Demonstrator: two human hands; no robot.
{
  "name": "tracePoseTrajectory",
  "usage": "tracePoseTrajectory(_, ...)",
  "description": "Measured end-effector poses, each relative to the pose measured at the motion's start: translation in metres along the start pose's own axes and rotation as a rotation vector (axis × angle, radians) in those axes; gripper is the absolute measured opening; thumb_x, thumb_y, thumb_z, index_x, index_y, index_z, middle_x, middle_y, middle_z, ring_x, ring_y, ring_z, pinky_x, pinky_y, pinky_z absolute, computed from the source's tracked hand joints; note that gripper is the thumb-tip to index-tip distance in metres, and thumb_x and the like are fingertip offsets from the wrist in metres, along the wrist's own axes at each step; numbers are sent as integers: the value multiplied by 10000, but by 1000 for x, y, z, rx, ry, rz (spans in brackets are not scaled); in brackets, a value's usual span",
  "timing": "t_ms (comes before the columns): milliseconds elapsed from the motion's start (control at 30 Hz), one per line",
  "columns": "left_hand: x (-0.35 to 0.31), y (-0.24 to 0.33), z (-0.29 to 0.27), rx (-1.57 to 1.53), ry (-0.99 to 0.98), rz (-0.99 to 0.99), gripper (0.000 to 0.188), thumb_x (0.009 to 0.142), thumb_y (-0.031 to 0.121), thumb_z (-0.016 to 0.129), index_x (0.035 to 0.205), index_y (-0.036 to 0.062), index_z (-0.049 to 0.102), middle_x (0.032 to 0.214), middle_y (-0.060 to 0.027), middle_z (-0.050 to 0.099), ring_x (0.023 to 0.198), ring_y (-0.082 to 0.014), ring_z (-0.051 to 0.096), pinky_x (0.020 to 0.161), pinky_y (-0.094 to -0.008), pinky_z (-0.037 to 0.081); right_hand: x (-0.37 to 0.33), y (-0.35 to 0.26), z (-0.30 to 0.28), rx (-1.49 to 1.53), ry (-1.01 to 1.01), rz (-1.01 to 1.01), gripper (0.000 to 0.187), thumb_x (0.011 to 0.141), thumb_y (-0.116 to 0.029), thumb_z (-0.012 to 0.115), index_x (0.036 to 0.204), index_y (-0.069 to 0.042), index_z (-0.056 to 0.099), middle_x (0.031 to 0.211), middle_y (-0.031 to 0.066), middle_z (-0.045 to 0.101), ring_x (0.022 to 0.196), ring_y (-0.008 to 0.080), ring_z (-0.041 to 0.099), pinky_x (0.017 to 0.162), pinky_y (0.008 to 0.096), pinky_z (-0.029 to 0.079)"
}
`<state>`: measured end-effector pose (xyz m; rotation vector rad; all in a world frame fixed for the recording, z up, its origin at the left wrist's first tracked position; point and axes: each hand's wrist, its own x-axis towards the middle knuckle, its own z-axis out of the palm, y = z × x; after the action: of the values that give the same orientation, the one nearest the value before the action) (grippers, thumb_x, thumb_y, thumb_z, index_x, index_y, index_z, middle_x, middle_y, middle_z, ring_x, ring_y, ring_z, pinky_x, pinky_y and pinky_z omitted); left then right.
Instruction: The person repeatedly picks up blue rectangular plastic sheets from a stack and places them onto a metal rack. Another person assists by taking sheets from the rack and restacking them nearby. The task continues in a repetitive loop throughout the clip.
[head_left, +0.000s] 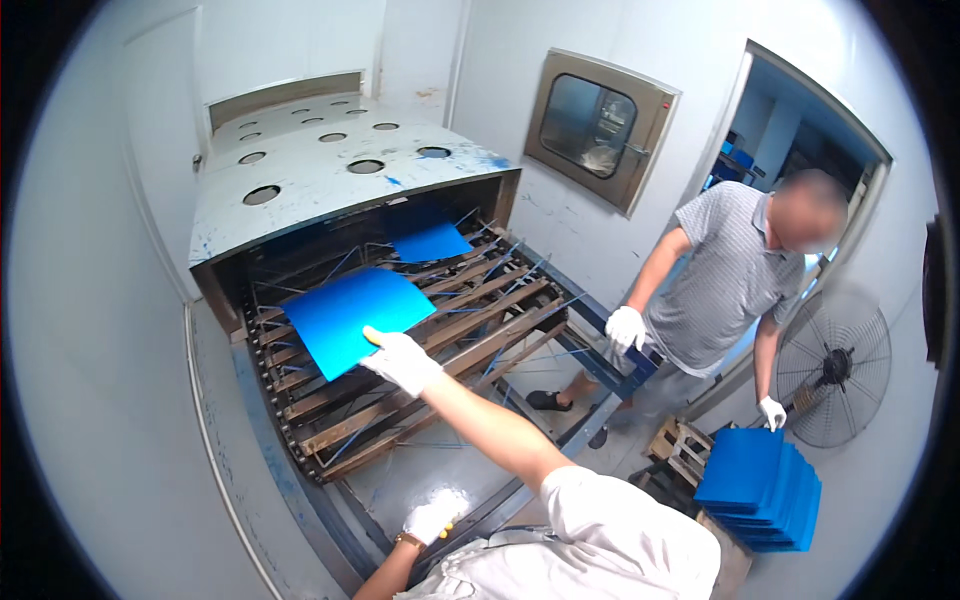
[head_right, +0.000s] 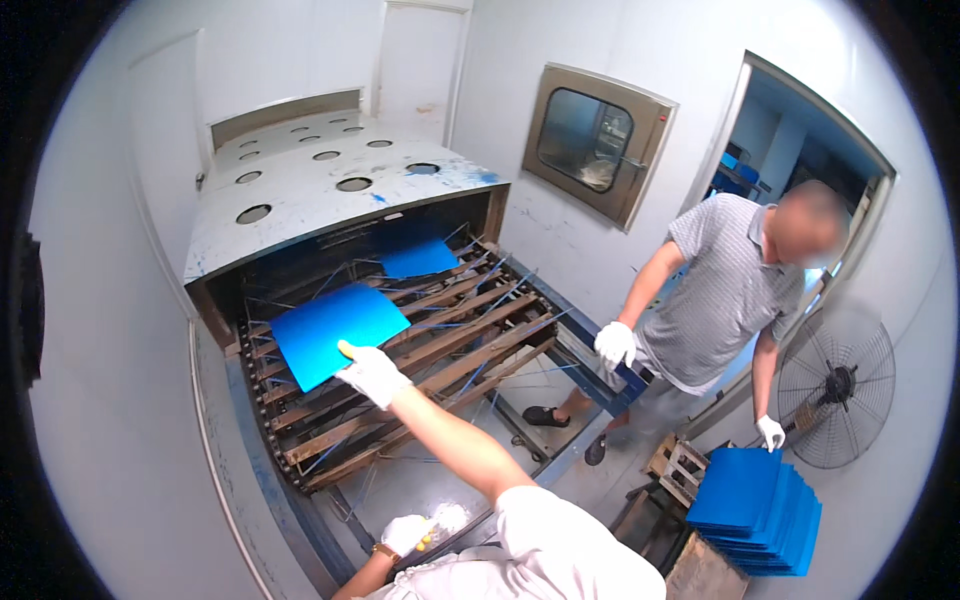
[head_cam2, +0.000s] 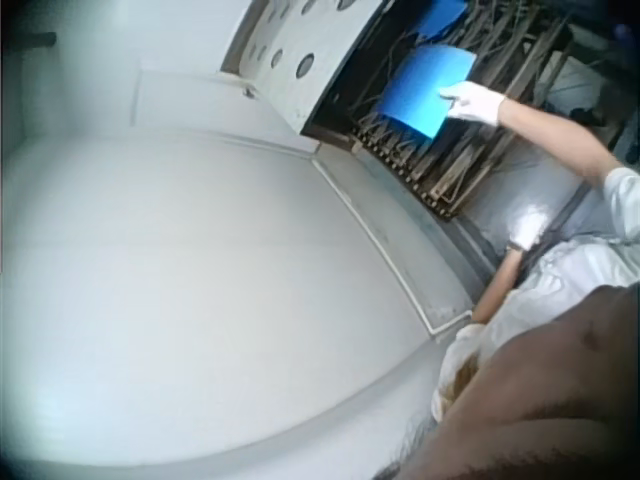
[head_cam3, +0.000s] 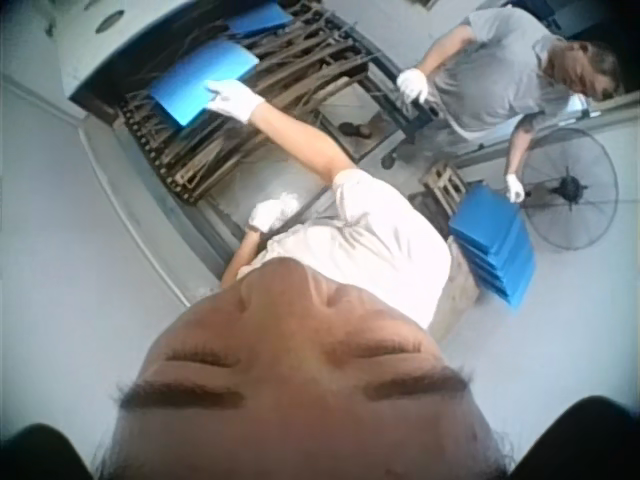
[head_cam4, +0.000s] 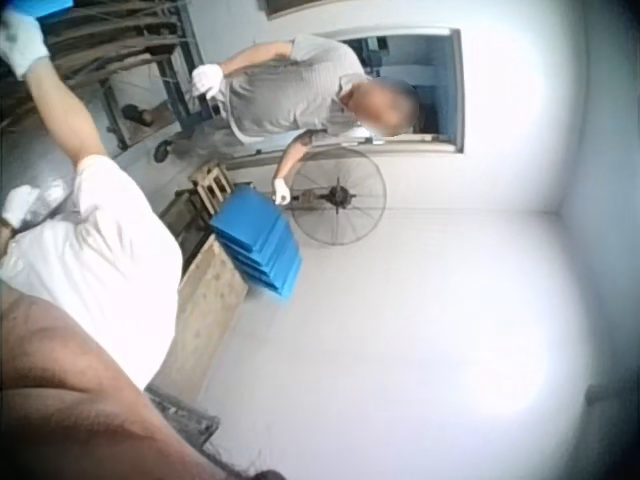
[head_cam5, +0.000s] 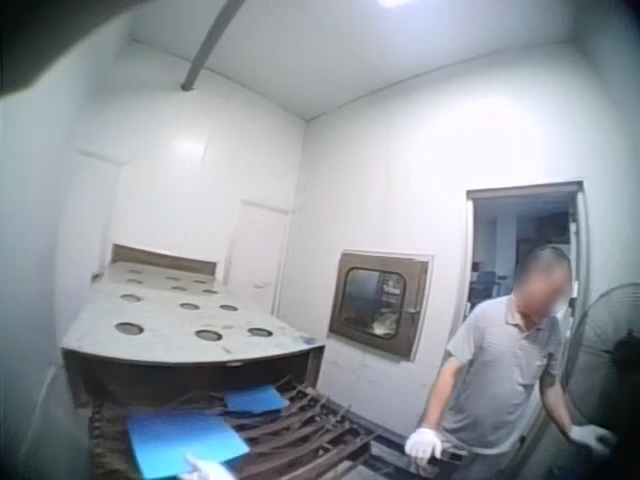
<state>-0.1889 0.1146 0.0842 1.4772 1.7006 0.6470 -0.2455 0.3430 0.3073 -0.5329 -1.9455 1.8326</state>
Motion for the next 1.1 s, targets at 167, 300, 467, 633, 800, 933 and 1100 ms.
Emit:
tracePoseTrajectory(167, 14, -52, 38, 97, 2, -45, 350, 826, 338, 416, 812, 40, 598, 703, -79, 623, 560, -179, 597, 557, -286, 461, -137, -12, -101, -690, 188, -172, 288, 772, -185, 558, 971, 21, 524, 648, 85, 514, 563, 165, 471, 559, 297, 400)
tracePoseTrajectory(300, 12, -63, 63, -106, -37, -341, 303, 816, 295, 463, 820, 14, 579, 714, -88, 623, 566, -167, 603, 534, -280, 468, -247, 2, -176, -698, 553, -327, 281, 744, -127, 523, 1007, -36, 562, 996, 112, 545, 906, 229, 500, 804, 313, 377)
tracePoseTrajectory(467, 10, -28, 95, -191, -59, -421, 262, 813, 254, 495, 821, 5, 575, 704, -90, 616, 551, -151, 593, 510, -266, 465, -367, 27, -223, -1076, 754, -424, 309, 763, -152, 478, 1047, -63, 565, 1123, 95, 518, 1080, 251, 449, 927, 332, 328)
tracePoseTrajectory(633, 50, 11, 143, -428, -126, -404, 196, 815, 179, 508, 868, -4, 553, 697, -77, 591, 506, -127, 561, 436, -232, 452, -466, 50, -239, -492, 926, -215, 309, 827, -153, 401, 1063, -5, 534, 1118, 90, 526, 1033, 221, 488, 895, 298, 352)
tracePoseTrajectory(800, 70, 69, 174, -386, -273, -378, 188, 822, 172, 500, 883, 1, 553, 709, -73, 595, 502, -125, 557, 439, -229, 450, -541, 98, -242, -522, 1423, -43, 157, 767, -48, 518, 900, 11, 577, 830, 69, 580, 738, 117, 502, 674, 246, 411)
tracePoseTrajectory(933, 66, 94, 193, -296, -368, -321, 180, 826, 166, 496, 897, 10, 552, 729, -83, 599, 526, -136, 568, 460, -241, 461, -585, 103, -245, -186, 1700, 253, 156, 771, -101, 552, 690, 29, 521, 603, 76, 521, 480, 111, 463, 428, 280, 370)
tracePoseTrajectory(1100, 67, 104, 211, -268, -379, -335, 186, 830, 179, 491, 905, 22, 553, 725, -80, 597, 532, -146, 569, 464, -249, 463, -643, 164, -288, -18, 2103, 276, 128, 759, -109, 535, 746, 11, 494, 560, 36, 491, 441, 108, 460, 382, 254, 383)
